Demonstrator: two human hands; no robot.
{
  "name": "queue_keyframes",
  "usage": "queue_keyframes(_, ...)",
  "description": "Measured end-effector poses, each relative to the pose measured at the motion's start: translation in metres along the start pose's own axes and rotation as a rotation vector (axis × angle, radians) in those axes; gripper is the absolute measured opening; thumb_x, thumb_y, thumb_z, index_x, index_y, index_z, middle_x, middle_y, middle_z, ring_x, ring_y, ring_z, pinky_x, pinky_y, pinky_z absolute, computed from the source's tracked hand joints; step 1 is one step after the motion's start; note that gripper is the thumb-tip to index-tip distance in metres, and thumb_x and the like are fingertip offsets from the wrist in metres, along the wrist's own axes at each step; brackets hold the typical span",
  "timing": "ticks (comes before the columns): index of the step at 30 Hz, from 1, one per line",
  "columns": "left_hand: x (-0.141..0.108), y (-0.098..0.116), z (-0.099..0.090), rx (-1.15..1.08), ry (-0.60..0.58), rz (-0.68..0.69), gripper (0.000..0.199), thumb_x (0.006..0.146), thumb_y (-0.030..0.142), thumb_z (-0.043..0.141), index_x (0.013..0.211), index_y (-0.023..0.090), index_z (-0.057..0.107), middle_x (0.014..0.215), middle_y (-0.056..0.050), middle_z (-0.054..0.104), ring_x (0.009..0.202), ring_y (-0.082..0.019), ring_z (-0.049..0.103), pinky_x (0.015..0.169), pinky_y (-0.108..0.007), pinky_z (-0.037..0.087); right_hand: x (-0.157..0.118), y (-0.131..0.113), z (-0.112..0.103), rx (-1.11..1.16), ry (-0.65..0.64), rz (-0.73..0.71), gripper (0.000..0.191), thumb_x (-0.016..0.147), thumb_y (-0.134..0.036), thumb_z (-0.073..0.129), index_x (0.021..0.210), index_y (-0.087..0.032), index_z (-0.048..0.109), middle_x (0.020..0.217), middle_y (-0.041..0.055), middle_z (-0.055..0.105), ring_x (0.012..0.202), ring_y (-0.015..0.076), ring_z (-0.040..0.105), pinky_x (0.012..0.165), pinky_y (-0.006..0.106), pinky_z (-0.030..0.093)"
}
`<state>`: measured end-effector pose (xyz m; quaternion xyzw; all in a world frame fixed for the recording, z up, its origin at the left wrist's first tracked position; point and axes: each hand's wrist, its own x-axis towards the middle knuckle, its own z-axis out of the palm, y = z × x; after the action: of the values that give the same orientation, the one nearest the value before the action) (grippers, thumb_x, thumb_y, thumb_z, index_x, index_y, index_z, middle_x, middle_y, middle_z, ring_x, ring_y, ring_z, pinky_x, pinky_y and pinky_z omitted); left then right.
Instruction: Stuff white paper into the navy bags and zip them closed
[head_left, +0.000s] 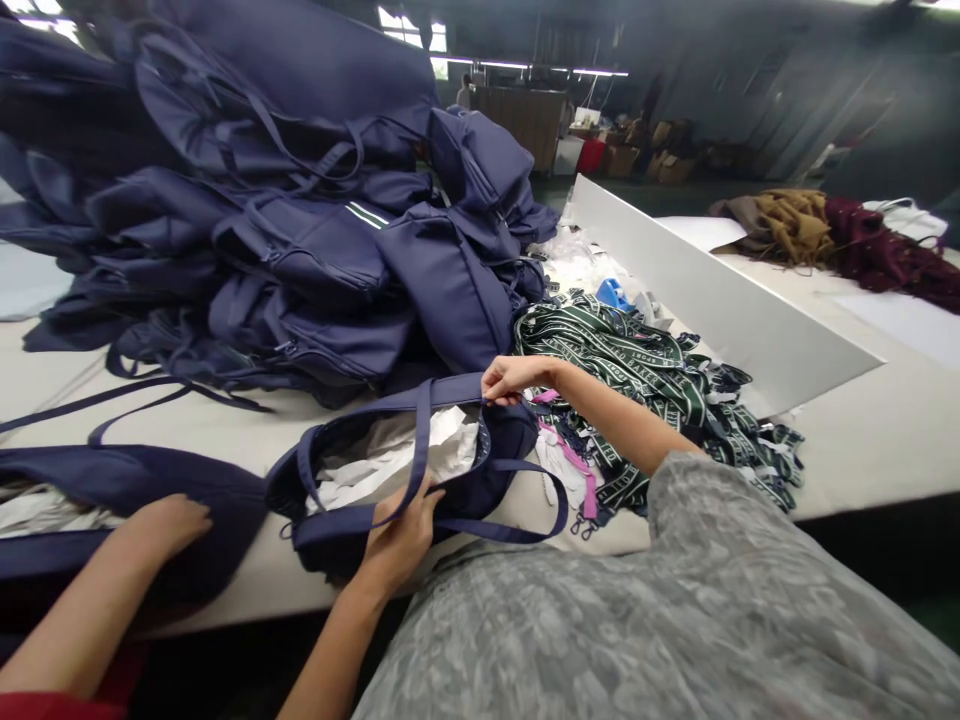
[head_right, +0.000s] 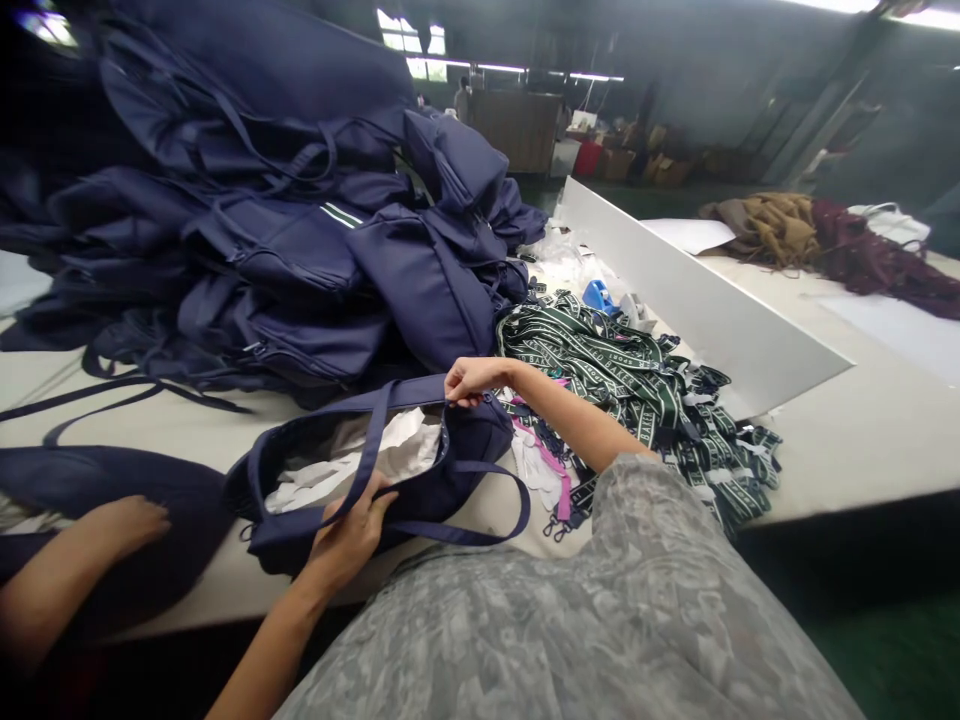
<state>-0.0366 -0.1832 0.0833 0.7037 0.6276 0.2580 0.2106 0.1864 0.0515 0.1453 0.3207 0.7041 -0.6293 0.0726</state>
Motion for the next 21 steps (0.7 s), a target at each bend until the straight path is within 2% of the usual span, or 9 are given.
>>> queue_keyframes(4, -0.005, 0.001, -0.011, -0.167, -0.249, 0.012, 0.025, 0.096, 0.038, 0.041, 0.094, 0.024, 0.061, 0.085, -0.002, 0.069, 0.083, -0.02, 0.066, 0.076, -0.029, 0.049, 0.007, 0.029, 0.005, 0.009, 0.055, 0.096, 0.017, 0.071, -0.025, 0.07, 0.065, -0.013, 0.06, 0.052, -0.0011, 0.061, 0.044, 0.0081, 0.052, 0.044, 0.018, 0.04)
queue_keyframes(5, -0.001, -0.002, -0.013, -0.184, -0.246, 0.021, 0.028, 0.097, 0.039, 0.04, 0.097, 0.023, 0.063, 0.092, -0.004, 0.069, 0.089, -0.02, 0.066, 0.081, -0.03, 0.05, 0.008, 0.037, 0.007, 0.025, 0.067, 0.118, 0.017, 0.071, -0.025, 0.07, 0.065, -0.013, 0.06, 0.052, -0.0011, 0.06, 0.043, 0.008, 0.052, 0.043, 0.018, 0.04)
queue_keyframes(7, 0.014, -0.012, -0.016, -0.143, -0.134, 0.08, 0.028, 0.095, 0.038, 0.045, 0.104, 0.021, 0.065, 0.111, -0.009, 0.067, 0.107, -0.024, 0.062, 0.095, -0.037, 0.047, 0.006, 0.053, 0.012, 0.082, 0.092, 0.132, 0.016, 0.071, -0.026, 0.07, 0.067, -0.012, 0.062, 0.052, -0.0012, 0.06, 0.042, 0.0077, 0.052, 0.042, 0.017, 0.04)
queue_keyframes(9, 0.033, -0.019, -0.016, -0.074, -0.044, 0.205, 0.029, 0.09, 0.039, 0.056, 0.11, 0.02, 0.065, 0.124, -0.012, 0.062, 0.12, -0.028, 0.054, 0.104, -0.044, 0.041, 0.002, 0.064, 0.016, 0.155, 0.131, 0.11, 0.016, 0.072, -0.027, 0.07, 0.072, -0.012, 0.065, 0.053, -0.001, 0.061, 0.043, 0.0073, 0.052, 0.042, 0.017, 0.04)
queue_keyframes(11, 0.054, -0.022, -0.013, -0.049, -0.106, 0.351, 0.036, 0.087, 0.041, 0.061, 0.117, 0.02, 0.063, 0.129, -0.013, 0.059, 0.125, -0.028, 0.05, 0.107, -0.045, 0.04, -0.003, 0.07, 0.02, 0.225, 0.18, 0.088, 0.016, 0.073, -0.027, 0.071, 0.074, -0.011, 0.065, 0.054, -0.0005, 0.062, 0.044, 0.0073, 0.054, 0.043, 0.016, 0.041)
queue_keyframes(14, 0.082, -0.02, 0.004, 0.047, -0.238, 0.446, 0.05, 0.087, 0.042, 0.061, 0.131, 0.02, 0.055, 0.139, -0.015, 0.052, 0.13, -0.029, 0.046, 0.109, -0.046, 0.038, -0.008, 0.074, 0.025, 0.327, 0.234, 0.066, 0.015, 0.074, -0.025, 0.069, 0.074, -0.01, 0.065, 0.055, 0.0004, 0.062, 0.044, 0.0076, 0.054, 0.043, 0.016, 0.041)
queue_keyframes(17, 0.103, -0.022, 0.034, 0.232, -0.364, 0.42, 0.062, 0.084, 0.037, 0.064, 0.141, 0.017, 0.045, 0.141, -0.017, 0.05, 0.128, -0.033, 0.048, 0.106, -0.047, 0.04, -0.011, 0.081, 0.03, 0.462, 0.313, 0.056, 0.011, 0.073, -0.02, 0.069, 0.072, -0.01, 0.065, 0.054, 0.0001, 0.061, 0.042, 0.006, 0.051, 0.04, 0.015, 0.037)
queue_keyframes(19, 0.113, -0.027, 0.054, 0.345, -0.496, 0.35, 0.055, 0.085, 0.031, 0.061, 0.138, 0.02, 0.048, 0.131, -0.015, 0.058, 0.116, -0.031, 0.057, 0.097, -0.042, 0.047, -0.011, 0.086, 0.033, 0.548, 0.361, 0.051, 0.008, 0.071, -0.016, 0.068, 0.072, -0.009, 0.065, 0.053, -0.0005, 0.06, 0.041, 0.0046, 0.049, 0.038, 0.013, 0.033)
queue_keyframes(21, 0.12, -0.031, 0.068, 0.429, -0.575, 0.272, 0.042, 0.088, 0.029, 0.054, 0.129, 0.023, 0.055, 0.118, -0.011, 0.065, 0.103, -0.029, 0.063, 0.085, -0.037, 0.051, -0.01, 0.091, 0.036, 0.603, 0.403, 0.046, 0.006, 0.07, -0.013, 0.067, 0.073, -0.009, 0.065, 0.052, -0.0008, 0.059, 0.04, 0.0036, 0.046, 0.037, 0.013, 0.029)
